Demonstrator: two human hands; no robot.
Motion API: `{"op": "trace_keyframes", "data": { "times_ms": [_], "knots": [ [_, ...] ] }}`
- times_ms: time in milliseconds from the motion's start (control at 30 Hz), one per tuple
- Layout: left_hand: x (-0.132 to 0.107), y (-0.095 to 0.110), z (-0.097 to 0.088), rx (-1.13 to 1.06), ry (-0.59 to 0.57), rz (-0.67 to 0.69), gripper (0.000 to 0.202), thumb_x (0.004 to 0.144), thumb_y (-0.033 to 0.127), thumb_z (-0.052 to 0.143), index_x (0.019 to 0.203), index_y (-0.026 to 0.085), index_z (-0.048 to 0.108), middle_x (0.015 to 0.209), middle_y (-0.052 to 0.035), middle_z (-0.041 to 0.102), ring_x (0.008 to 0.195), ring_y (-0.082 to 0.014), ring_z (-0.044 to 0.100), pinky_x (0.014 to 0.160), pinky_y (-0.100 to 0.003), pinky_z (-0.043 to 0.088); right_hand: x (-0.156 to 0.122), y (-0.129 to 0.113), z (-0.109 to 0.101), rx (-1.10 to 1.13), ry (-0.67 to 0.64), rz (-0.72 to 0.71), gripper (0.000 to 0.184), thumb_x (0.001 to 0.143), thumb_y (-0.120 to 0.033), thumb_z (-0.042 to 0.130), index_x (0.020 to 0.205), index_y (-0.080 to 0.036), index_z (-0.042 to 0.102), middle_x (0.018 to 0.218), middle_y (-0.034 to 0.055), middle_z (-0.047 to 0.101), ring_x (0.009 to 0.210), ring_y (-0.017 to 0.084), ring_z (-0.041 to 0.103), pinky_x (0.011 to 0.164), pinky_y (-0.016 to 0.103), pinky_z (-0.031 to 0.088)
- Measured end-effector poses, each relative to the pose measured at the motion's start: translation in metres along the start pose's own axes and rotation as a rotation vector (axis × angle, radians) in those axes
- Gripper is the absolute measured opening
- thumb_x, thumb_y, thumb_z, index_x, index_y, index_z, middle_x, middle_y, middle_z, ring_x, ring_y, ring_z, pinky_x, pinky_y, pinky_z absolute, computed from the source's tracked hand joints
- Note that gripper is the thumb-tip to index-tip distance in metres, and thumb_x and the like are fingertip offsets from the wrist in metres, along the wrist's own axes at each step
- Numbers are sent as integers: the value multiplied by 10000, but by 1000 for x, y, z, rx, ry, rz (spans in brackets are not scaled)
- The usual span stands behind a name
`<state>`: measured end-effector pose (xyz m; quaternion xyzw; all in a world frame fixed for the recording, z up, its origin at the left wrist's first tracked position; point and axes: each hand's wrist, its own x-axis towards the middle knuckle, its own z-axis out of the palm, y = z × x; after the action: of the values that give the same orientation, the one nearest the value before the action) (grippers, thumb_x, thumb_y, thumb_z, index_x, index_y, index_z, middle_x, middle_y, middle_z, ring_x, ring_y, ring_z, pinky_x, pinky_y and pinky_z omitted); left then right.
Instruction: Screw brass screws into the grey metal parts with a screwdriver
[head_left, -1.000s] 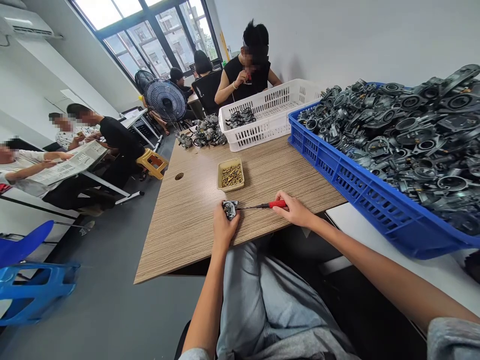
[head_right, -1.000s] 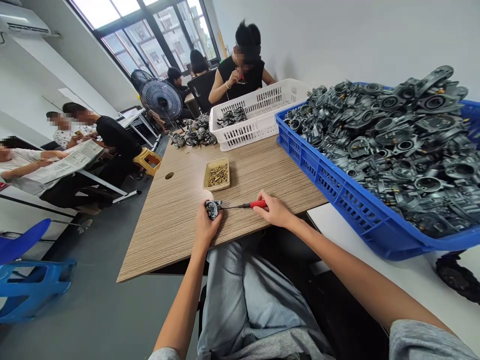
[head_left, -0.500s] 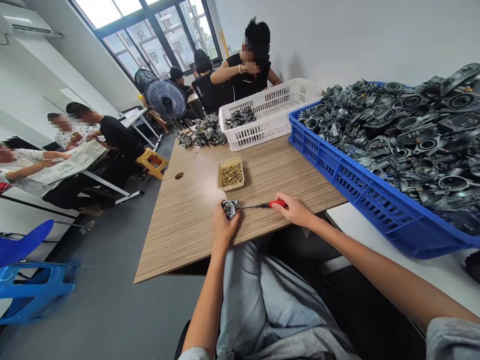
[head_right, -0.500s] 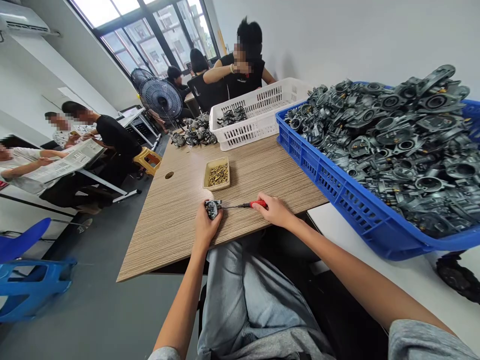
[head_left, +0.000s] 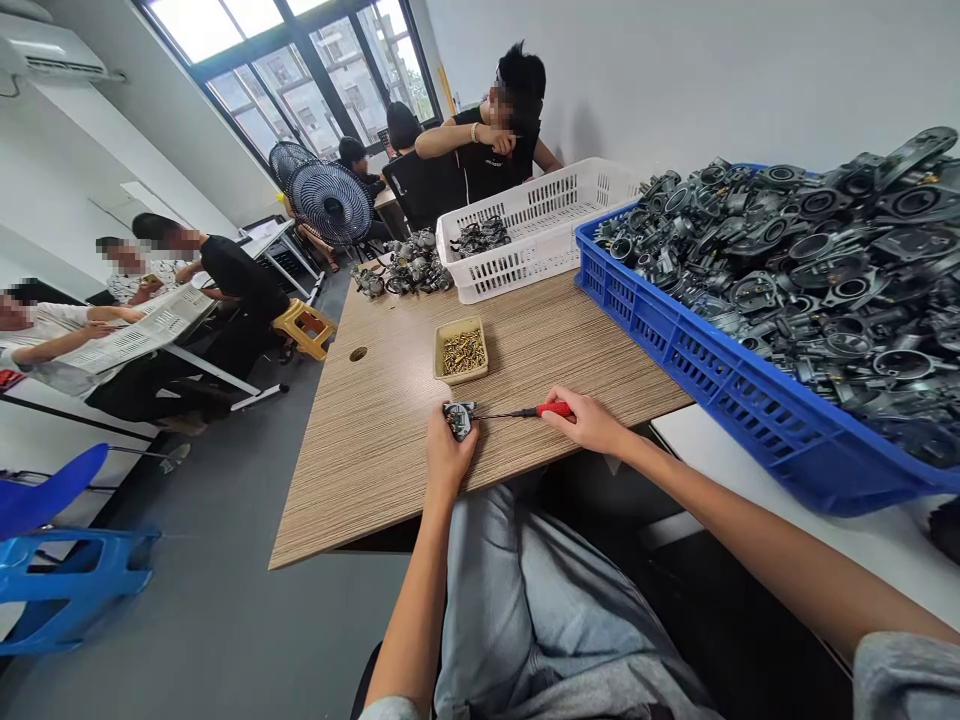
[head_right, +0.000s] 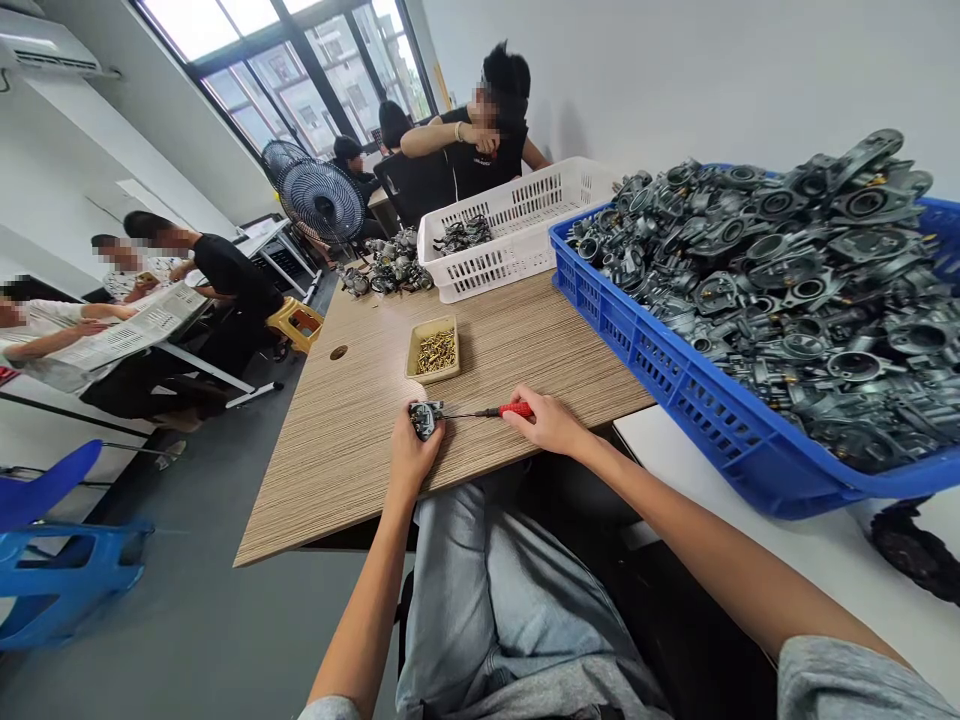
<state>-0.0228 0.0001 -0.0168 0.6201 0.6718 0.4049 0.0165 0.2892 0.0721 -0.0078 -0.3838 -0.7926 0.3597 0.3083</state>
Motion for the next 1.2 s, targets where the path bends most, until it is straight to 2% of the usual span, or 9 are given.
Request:
{"op": "trace_keyframes", "data": {
  "times_ms": [167,467,633,833,1200],
  "knots": [
    [0,-1,1,1,7,-7,511,942,334,789,1396,203,594,1220,-147,750,1155,-326,733,1062,-489,582,0,1,2,-37,-12,-19,254,1064,-507,608,976,-271,638,785,-13,658,701,200,559,691,312,348],
    [0,-1,1,5,16,12,505,954,335,781,1399,198,586,1222,-153,749,1154,-334,727,1059,-503,584,-3,1,4,-33,40,-54,103,1057,-385,656,1077,-285,673,973,30,775,842,241,673,765,314,420],
    [-1,-2,2,4,24,4,490,952,342,781,1385,210,593,1223,-147,745,1152,-330,724,1060,-499,581,-4,0,4,-45,34,-48,100,1060,-384,656,1069,-285,670,956,30,772,844,243,683,753,314,415],
    [-1,-1,3,-16,17,10,491,959,337,773,1398,217,587,1225,-142,743,1163,-325,721,1070,-496,576,-1,2,3,11,30,-23,221,1070,-468,623,977,-269,650,793,-15,665,717,201,577,693,316,360],
    [-1,3,-1,-27,-3,-17,496,964,398,774,1391,224,590,1234,-136,750,1162,-318,731,1068,-482,581,4,0,-1,111,44,-24,407,1050,-571,579,805,-246,583,704,-25,548,681,178,475,676,333,333]
  ]
}}
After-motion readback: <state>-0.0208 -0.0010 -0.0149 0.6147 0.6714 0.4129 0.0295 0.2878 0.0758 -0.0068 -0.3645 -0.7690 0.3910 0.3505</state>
